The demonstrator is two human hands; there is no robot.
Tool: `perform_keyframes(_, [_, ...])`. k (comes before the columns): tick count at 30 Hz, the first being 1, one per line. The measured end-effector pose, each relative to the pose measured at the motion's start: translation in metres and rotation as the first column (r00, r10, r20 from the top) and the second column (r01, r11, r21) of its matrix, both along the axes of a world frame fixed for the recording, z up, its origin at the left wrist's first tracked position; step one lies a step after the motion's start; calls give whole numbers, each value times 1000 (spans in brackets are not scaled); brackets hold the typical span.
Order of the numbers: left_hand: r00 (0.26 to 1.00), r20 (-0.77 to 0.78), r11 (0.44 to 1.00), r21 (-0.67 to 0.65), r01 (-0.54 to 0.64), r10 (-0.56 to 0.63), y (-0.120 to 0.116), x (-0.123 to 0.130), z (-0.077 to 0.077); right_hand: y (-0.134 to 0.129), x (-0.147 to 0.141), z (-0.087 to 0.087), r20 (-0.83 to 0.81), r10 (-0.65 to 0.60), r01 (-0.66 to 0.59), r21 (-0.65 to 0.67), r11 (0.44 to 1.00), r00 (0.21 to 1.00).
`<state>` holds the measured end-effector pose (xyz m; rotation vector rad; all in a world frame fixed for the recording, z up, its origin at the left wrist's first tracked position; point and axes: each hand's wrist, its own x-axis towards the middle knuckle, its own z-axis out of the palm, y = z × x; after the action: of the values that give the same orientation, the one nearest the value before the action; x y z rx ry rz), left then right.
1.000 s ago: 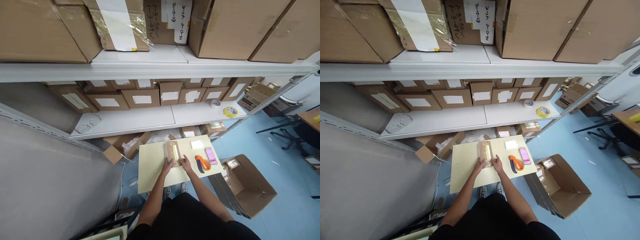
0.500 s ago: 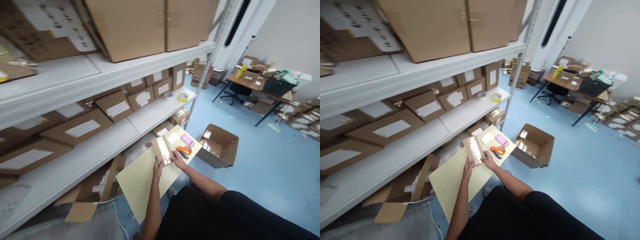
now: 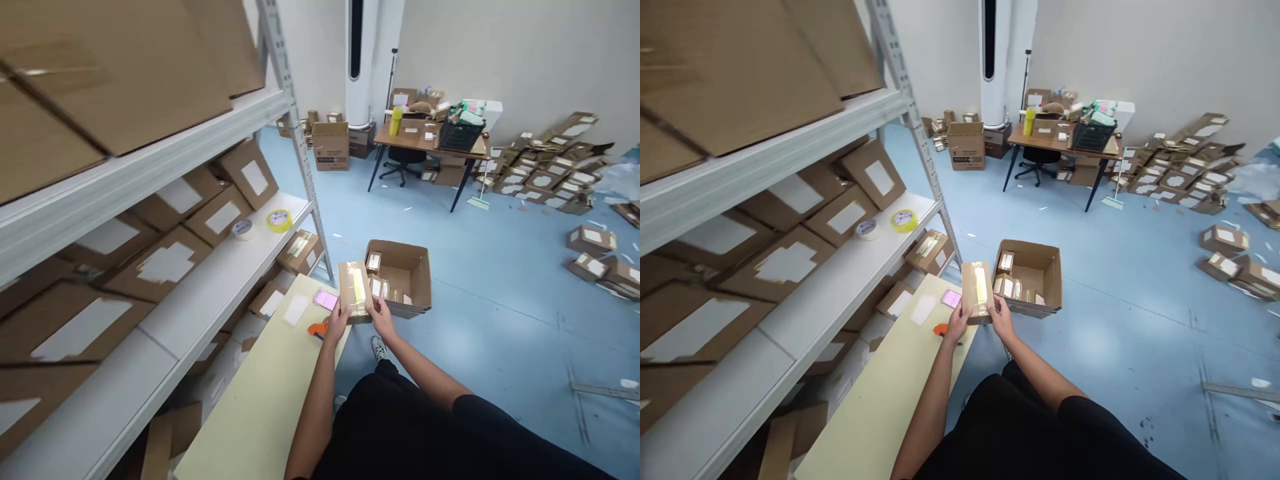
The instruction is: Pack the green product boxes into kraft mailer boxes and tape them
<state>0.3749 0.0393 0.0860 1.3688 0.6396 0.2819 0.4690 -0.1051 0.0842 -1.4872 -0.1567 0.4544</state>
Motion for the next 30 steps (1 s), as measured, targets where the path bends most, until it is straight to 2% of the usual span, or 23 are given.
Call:
perform_keyframes(3, [996, -22, 995, -44, 85, -86, -21, 57, -15, -25, 48, -18, -21, -71, 69, -107, 992, 997])
perform_keyframes(5, [994, -56, 992, -85, 89, -94, -32, 93, -29, -39, 76, -33, -56, -96, 85, -175, 981, 994])
perform_keyframes(7, [991, -85, 989, -121, 90, -100, -39, 130, -43, -48, 105, -46, -94, -113, 89, -227, 970, 989])
perform_keyframes(9, [987, -96, 983, -143, 116, -130, -39, 170, -51, -49, 138, -54, -97, -122, 94, -256, 962, 988])
perform_keyframes(11, [984, -92, 982, -119, 144, -155, -31, 213, -49, -42, 179, -55, -52, -118, 102, -244, 964, 992])
perform_keyframes(13, [990, -76, 993, -40, 116, -118, -13, 256, -37, -32, 224, -49, -3, -112, 109, -229, 967, 994])
perform_keyframes(15, [1000, -28, 998, 61, 10, -9, 12, 293, -22, -21, 267, -38, -6, -112, 105, -298, 949, 994])
perform_keyframes(17, [994, -12, 983, 147, -106, 109, 36, 317, -8, -12, 297, -25, -7, -86, 78, -344, 936, 996])
perform_keyframes(20, [984, -4, 965, 197, -176, 180, 59, 322, 2, -4, 310, -9, 6, -26, 26, -215, 976, 1000])
perform_keyframes(23, [978, 8, 962, 179, -206, 208, 60, 303, -1, -1, 296, 0, 12, -13, 13, -66, 998, 1000])
perform_keyframes(27, [965, -6, 953, 159, -259, 263, 49, 268, -6, 7, 272, 3, 6, 56, -55, -29, 998, 998])
perform_keyframes(30, [955, 9, 941, 169, -293, 295, 48, 242, 0, 25, 257, 10, 39, 145, -144, -16, 989, 989])
